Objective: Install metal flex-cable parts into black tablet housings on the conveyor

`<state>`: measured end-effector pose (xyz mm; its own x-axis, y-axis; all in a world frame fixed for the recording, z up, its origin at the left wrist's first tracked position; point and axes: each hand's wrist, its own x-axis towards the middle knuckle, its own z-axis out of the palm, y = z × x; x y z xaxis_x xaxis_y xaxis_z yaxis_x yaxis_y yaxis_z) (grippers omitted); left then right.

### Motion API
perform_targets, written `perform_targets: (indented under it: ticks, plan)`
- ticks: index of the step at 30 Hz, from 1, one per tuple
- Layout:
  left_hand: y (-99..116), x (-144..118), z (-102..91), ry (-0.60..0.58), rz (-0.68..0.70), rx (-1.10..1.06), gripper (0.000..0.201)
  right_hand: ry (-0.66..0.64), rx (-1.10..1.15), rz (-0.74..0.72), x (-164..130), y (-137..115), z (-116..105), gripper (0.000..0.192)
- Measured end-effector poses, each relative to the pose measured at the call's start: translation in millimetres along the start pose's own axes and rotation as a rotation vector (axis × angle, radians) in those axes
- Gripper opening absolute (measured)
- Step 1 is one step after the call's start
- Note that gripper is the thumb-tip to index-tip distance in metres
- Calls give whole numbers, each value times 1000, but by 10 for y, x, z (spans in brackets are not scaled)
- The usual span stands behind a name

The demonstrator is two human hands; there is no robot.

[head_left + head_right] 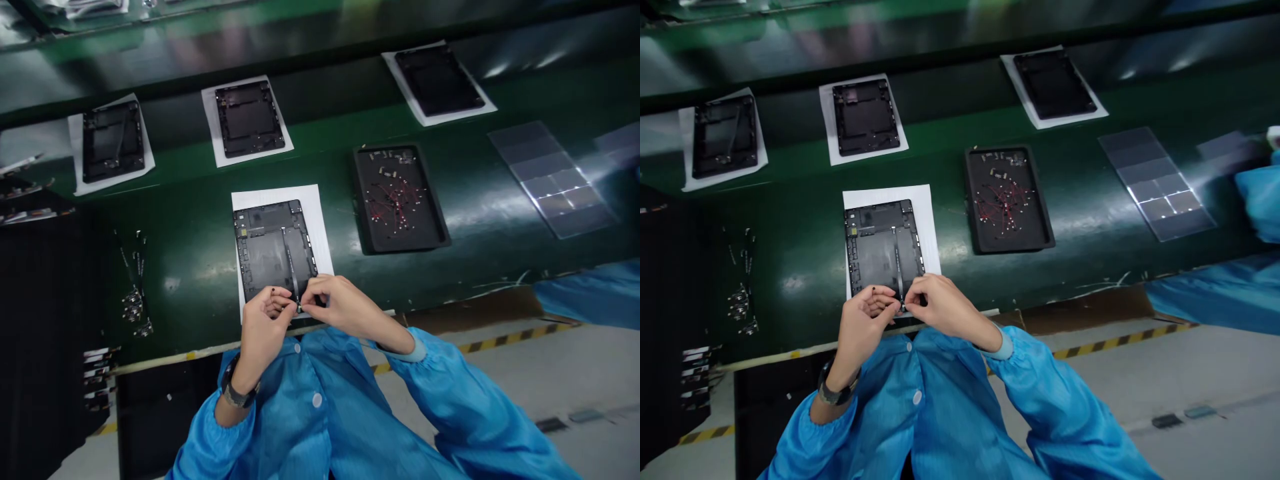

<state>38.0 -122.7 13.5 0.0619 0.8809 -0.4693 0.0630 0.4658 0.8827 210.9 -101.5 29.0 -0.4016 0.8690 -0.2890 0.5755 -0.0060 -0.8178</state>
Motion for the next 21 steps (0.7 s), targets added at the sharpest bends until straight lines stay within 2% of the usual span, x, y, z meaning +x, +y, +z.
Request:
perform_targets:
  ticks: [11, 17, 21]
  plan:
    - [6, -34, 31, 64, 57, 86, 15, 31, -51, 56, 3, -38, 44, 16]
    - [43, 25, -42, -78, -40, -65, 24, -25, 52, 17, 4, 35, -19, 13]
    - [57, 58, -59, -122, -63, -87, 28, -46, 113, -4, 9, 68, -63, 10]
